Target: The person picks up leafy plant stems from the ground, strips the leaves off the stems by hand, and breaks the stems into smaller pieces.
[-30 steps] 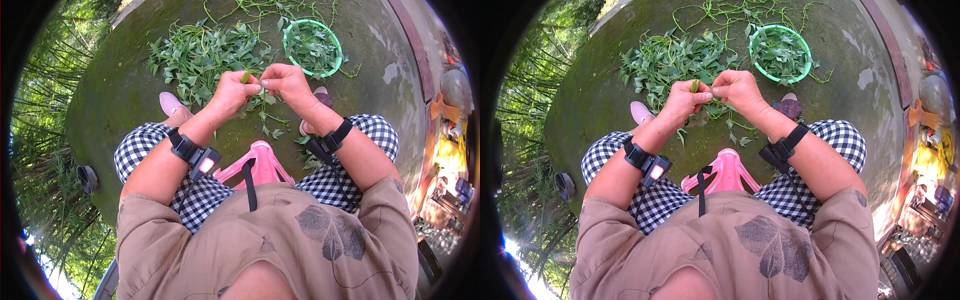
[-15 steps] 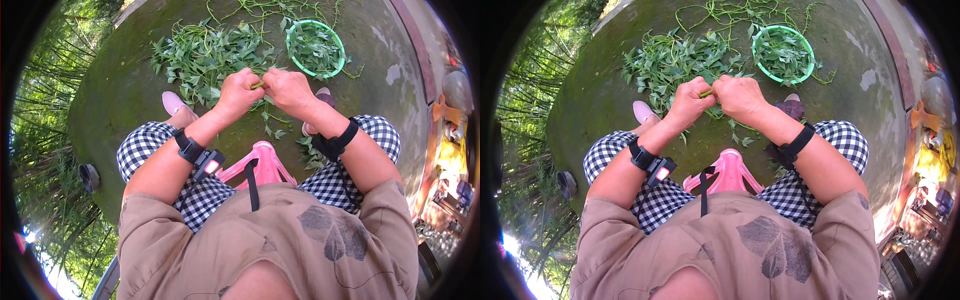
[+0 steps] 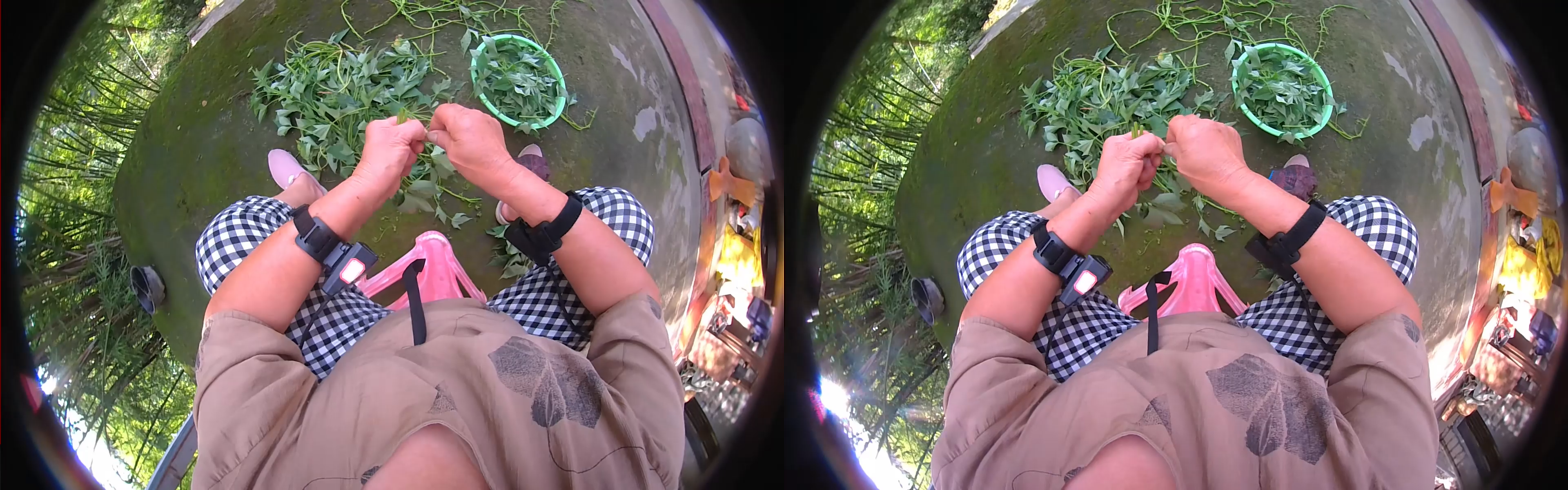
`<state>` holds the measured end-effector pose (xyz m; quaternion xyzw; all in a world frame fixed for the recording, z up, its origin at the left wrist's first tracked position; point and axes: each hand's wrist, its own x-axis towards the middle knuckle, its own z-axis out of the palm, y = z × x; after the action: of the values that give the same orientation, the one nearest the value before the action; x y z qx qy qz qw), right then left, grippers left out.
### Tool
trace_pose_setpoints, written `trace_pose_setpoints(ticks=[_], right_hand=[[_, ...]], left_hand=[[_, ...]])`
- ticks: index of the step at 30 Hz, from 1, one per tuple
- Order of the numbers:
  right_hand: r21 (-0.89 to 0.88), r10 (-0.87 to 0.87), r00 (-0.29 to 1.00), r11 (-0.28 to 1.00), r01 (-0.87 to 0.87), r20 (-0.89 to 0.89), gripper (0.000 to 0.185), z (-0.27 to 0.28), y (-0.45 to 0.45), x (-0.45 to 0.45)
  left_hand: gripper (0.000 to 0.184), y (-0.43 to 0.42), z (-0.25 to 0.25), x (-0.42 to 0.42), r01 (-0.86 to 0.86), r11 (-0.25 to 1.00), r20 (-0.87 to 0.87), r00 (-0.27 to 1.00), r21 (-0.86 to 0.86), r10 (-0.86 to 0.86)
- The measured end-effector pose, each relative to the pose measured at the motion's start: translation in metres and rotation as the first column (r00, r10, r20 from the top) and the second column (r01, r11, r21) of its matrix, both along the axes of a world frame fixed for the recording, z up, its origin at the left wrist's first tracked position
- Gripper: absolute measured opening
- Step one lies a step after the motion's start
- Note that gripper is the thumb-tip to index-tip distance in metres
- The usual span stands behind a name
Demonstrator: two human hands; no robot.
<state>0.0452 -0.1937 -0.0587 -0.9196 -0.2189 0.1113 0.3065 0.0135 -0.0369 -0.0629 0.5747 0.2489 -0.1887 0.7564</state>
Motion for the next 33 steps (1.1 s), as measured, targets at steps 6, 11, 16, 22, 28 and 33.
trace_pose_setpoints(ticks=[6,11,16,22,28,33], right_hand=[[0.033,-0.019,0.993,0.999,0.023,-0.116,0.018,-0.003,-0.005,0.007],[-0.019,0.042,0.980,0.999,-0.047,-0.192,0.018,0.004,-0.011,0.016],[-0.005,0.068,0.997,0.998,-0.068,-0.021,0.016,0.002,-0.008,0.009],[0.187,-0.042,0.989,0.980,0.068,-0.142,0.016,-0.004,-0.005,0.005],[0.217,-0.074,0.943,0.964,0.150,-0.324,0.011,-0.008,-0.016,0.019],[0.200,-0.064,0.942,0.970,0.136,-0.331,0.011,-0.009,-0.016,0.019]], left_hand=[[0.012,0.003,-0.009,0.005,0.109,0.989,0.049,0.992,0.096,-0.114],[0.012,0.007,-0.027,0.003,0.016,0.641,0.481,0.648,0.767,-0.591],[0.012,0.002,-0.016,0.002,-0.018,0.621,0.477,0.659,0.783,-0.582],[0.010,0.003,-0.003,0.011,-0.019,0.999,0.203,0.979,0.049,0.009],[0.010,0.004,-0.002,0.013,-0.014,1.000,0.122,0.992,0.004,0.014],[0.008,0.013,-0.001,0.019,-0.058,0.998,0.143,0.988,0.020,0.054]])
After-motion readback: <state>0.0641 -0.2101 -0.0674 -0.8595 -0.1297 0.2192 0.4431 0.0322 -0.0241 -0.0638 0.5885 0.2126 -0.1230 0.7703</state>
